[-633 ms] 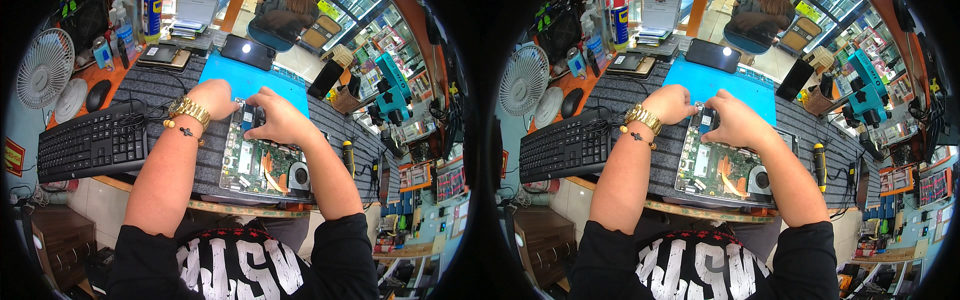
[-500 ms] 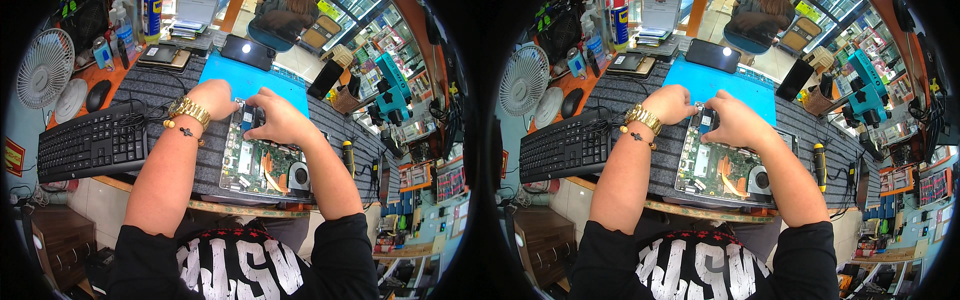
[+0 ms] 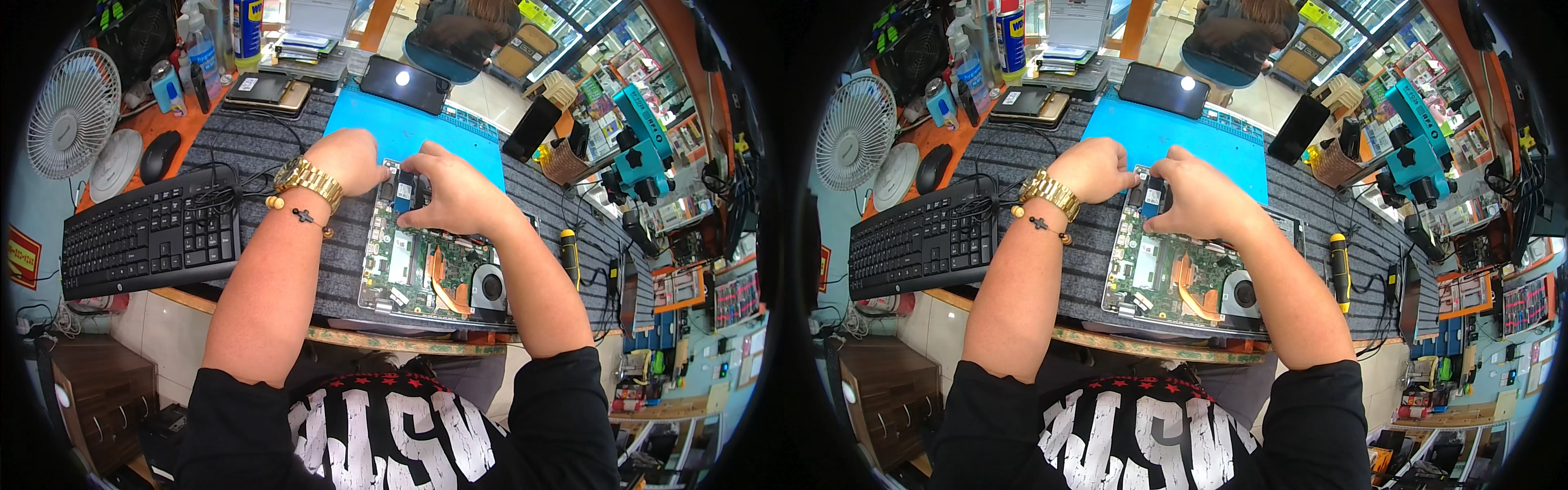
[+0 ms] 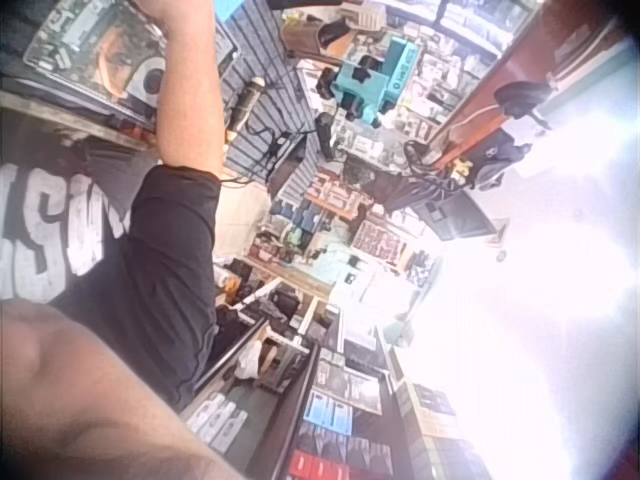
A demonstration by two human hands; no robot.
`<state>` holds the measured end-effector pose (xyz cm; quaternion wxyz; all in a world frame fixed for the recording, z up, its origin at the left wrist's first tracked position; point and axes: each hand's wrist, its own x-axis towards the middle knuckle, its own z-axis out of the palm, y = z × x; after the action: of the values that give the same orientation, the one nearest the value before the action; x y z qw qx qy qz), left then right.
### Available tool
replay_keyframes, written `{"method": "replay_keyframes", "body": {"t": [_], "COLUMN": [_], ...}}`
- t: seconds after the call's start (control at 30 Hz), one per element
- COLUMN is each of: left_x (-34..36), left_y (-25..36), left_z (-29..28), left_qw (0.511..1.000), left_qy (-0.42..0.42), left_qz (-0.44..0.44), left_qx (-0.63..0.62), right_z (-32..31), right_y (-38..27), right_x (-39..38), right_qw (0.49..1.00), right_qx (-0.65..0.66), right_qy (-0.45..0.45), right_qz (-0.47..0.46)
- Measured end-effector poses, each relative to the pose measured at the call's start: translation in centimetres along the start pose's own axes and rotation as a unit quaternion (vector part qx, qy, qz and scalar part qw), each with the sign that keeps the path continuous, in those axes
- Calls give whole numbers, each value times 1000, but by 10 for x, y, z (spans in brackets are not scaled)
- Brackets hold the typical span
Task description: The person uses a thin metal tool and a screwdriver to work on a laptop's internal components, installs a new battery, and then fits the bottom cover onto the laptop chassis.
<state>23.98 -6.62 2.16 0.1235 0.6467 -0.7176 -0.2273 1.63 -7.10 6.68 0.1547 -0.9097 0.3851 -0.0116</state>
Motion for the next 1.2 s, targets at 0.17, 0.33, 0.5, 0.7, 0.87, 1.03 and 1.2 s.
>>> {"method": "replay_keyframes", "body": {"t": [0.17,0.33,0.5,0.7,0.87,1.03,1.2], "left_x": [0,1,-1,-3,-7,-5,-8], "left_y": [0,-1,0,2,15,18,18], "left_z": [0,1,0,0,0,6,4], "left_qw": [1000,1000,1000,1000,1000,1000,1000], "left_qy": [1,5,6,11,-2,0,7], "left_qz": [2,1,4,13,9,-12,-19], "left_qx": [2,-2,0,-11,-7,-9,-17], "right_z": [0,-1,-2,-4,-7,2,-10], "right_y": [-2,-2,-1,-7,-10,1,9], "right_x": [-1,-1,-1,-3,-7,-11,-42], "right_qw": [1000,1000,1000,1000,1000,998,992], "right_qx": [1,1,7,-9,6,19,29], "right_qy": [6,4,-11,-20,19,44,121], "right_qz": [1,-1,4,2,-20,-27,-15]}}
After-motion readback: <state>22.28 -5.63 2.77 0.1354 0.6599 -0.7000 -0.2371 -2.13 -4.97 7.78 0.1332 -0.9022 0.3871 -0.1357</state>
